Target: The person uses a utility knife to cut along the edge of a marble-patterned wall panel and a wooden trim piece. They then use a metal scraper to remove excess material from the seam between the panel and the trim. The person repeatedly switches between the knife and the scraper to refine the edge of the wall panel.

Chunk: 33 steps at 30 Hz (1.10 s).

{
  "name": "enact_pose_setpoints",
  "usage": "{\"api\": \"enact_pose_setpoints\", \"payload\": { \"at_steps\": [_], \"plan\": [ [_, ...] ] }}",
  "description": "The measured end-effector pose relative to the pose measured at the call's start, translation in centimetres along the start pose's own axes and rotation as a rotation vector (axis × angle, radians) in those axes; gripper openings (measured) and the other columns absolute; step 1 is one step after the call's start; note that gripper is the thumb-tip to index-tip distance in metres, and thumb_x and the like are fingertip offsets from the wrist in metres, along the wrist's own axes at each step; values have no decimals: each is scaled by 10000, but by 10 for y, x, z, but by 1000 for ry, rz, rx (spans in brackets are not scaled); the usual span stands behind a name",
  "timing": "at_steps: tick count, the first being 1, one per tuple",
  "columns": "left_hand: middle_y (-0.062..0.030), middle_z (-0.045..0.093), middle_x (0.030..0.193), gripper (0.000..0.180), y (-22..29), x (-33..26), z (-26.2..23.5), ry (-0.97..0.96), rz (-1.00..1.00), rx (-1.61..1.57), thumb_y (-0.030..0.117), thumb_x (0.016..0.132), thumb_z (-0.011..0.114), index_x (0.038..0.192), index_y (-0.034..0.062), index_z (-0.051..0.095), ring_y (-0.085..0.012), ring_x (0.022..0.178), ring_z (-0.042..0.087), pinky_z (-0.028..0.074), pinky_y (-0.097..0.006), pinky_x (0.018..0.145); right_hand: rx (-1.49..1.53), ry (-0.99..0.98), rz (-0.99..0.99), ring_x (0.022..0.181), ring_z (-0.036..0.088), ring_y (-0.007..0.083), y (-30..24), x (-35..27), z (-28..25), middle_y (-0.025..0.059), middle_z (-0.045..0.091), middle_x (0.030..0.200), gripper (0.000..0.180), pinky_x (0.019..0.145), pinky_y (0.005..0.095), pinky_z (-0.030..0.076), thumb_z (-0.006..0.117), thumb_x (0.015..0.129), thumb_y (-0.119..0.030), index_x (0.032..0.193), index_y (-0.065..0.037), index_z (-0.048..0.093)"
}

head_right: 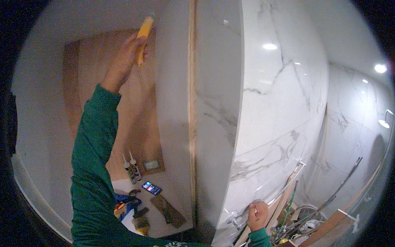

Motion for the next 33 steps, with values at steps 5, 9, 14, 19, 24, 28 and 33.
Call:
{"api": "enact_pose_setpoints", "payload": {
  "at_steps": [5, 9, 14, 19, 24, 28, 33],
  "plan": [
    [-39, 627, 836, 350, 28, 49, 53, -30, 104, -8, 284, 1050, 580, 1302, 42, 608, -112, 668, 573, 507, -291, 594, -14, -10, 14, 761, 548, 347, 2, -2, -3, 142, 568, 754, 171, 727, 458, 417, 653, 901, -125, 764, -39, 596],
    [-41, 677, 890, 422, 50, 95, 65, 6, 202, 70, 298, 1070, 593, 1374, 6, 578, -120, 736, 630, 526, -258, 617, -18, 14, -26, 763, 557, 359, 5, -4, -2, 144, 584, 761, 164, 735, 458, 425, 651, 885, -131, 755, -45, 598],
    [-169, 673, 1179, 499, 71, 138, 84, -16, 160, 17, 340, 1058, 514, 1405, -15, 563, -280, 974, 679, 570, -388, 812, -22, -5, -52, 751, 576, 365, 11, -6, -7, 133, 614, 759, 151, 740, 465, 439, 657, 858, -147, 748, -54, 613],
    [-188, 702, 1074, 572, 83, 177, 80, 150, 194, 75, 422, 1060, 496, 1408, -28, 559, -302, 827, 670, 554, -426, 691, -29, 14, -98, 755, 589, 364, 15, -8, 2, 129, 625, 755, 134, 730, 473, 445, 655, 846, -150, 753, -55, 637],
    [-217, 726, 1099, 551, 102, 172, 102, 162, 128, 173, 413, 1025, 536, 1320, -42, 639, -334, 935, 699, 559, -439, 814, -55, 46, -102, 753, 583, 374, 15, -12, -8, 133, 626, 761, 118, 727, 477, 448, 649, 830, -144, 754, -55, 635],
    [-220, 718, 1224, 524, 89, 206, 91, 287, 238, 334, 413, 1021, 552, 1295, -16, 676, -349, 1112, 677, 519, -432, 959, -143, -84, -89, 737, 563, 385, 10, -4, 0, 134, 606, 740, 124, 711, 485, 438, 634, 809, -151, 733, -56, 609],
    [-234, 695, 1289, 473, 91, 197, 92, 221, 170, 135, 347, 1028, 549, 1319, -6, 669, -360, 1204, 641, 495, -414, 1009, -46, 21, -176, 720, 537, 392, 12, -3, 1, 142, 557, 707, 134, 692, 496, 409, 632, 788, -148, 710, -59, 569]
  ]
}}
Point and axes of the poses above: each hand's wrist, its own x-axis towards the middle knuckle, its own z-axis out of the palm, y = z × x, the point moved 5 cm from there along x, towards the middle knuckle
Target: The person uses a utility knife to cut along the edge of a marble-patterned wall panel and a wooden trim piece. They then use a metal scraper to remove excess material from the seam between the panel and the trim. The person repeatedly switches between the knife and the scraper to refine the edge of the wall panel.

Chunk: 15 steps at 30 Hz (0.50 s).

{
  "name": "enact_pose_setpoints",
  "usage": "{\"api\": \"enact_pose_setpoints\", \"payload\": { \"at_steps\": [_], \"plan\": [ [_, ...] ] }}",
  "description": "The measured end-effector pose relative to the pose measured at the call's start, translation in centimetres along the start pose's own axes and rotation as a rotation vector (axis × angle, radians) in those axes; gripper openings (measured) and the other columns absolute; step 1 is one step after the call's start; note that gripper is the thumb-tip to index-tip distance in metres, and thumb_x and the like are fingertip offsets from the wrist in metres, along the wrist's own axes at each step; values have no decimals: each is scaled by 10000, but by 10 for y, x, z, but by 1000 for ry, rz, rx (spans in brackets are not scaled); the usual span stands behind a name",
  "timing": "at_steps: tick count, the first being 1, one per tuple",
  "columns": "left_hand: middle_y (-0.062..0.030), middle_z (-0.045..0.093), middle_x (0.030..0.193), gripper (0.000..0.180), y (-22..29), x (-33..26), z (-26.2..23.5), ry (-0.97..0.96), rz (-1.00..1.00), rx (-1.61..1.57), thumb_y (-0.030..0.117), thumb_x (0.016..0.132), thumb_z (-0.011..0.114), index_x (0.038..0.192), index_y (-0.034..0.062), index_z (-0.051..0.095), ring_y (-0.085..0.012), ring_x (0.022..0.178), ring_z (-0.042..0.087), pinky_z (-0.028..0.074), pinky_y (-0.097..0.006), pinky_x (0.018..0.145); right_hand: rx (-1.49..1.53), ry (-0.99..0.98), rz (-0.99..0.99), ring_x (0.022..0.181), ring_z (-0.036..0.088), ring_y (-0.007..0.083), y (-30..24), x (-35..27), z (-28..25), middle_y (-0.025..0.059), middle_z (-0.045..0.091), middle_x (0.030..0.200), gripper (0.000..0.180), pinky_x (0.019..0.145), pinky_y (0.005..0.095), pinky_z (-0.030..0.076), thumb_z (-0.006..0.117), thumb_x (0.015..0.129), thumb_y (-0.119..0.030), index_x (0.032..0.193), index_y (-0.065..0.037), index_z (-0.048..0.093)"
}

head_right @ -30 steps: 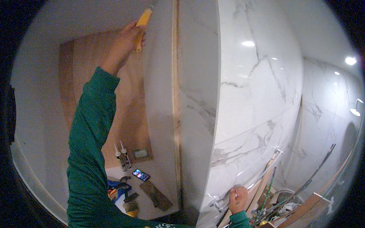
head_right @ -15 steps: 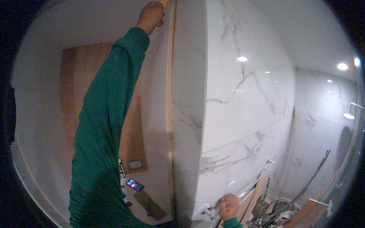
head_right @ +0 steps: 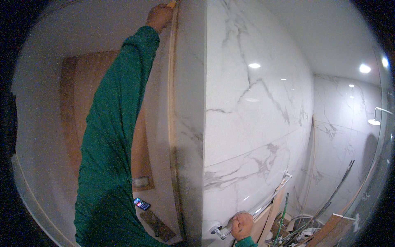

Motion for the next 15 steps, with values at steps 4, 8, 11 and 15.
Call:
{"api": "enact_pose_setpoints", "payload": {
  "at_steps": [4, 8, 11, 15],
  "plan": [
    [-218, 694, 1300, 455, 2, 1, 6, -8, -3, 63, 307, 1030, 541, 1337, -7, 656, -352, 1200, 644, 493, -411, 1014, -36, -38, 31, 724, 535, 392, 5, -3, -1, 147, 545, 707, 141, 706, 488, 407, 630, 782, -139, 700, -61, 545],
    [-202, 701, 1281, 458, -8, 10, 27, 37, 17, 118, 319, 1034, 538, 1332, -7, 659, -338, 1169, 652, 497, -406, 1000, -93, -50, 51, 729, 531, 391, 5, -5, -11, 148, 545, 711, 156, 716, 483, 405, 626, 787, -137, 691, -56, 534],
    [-172, 732, 1061, 325, -32, 65, -4, 138, 647, 949, 171, 900, 670, 1166, -8, 722, -314, 982, 703, 569, -421, 857, -23, -75, 3, 734, 528, 391, 1, 2, 3, 149, 542, 712, 160, 718, 483, 400, 624, 787, -135, 688, -51, 531],
    [-204, 749, 998, 242, -44, 62, 30, 70, 820, 1238, 59, 695, 755, 928, -4, 781, -373, 974, 720, 595, -477, 868, -52, -76, 30, 741, 528, 392, 6, -2, -1, 149, 542, 711, 160, 721, 483, 399, 621, 786, -134, 686, -51, 527]
  ]
}}
Point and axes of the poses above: each hand's wrist, its own x-axis towards the middle knuckle, its own z-axis out of the palm, y = z × x, the point moved 5 cm from there along x, towards the middle knuckle
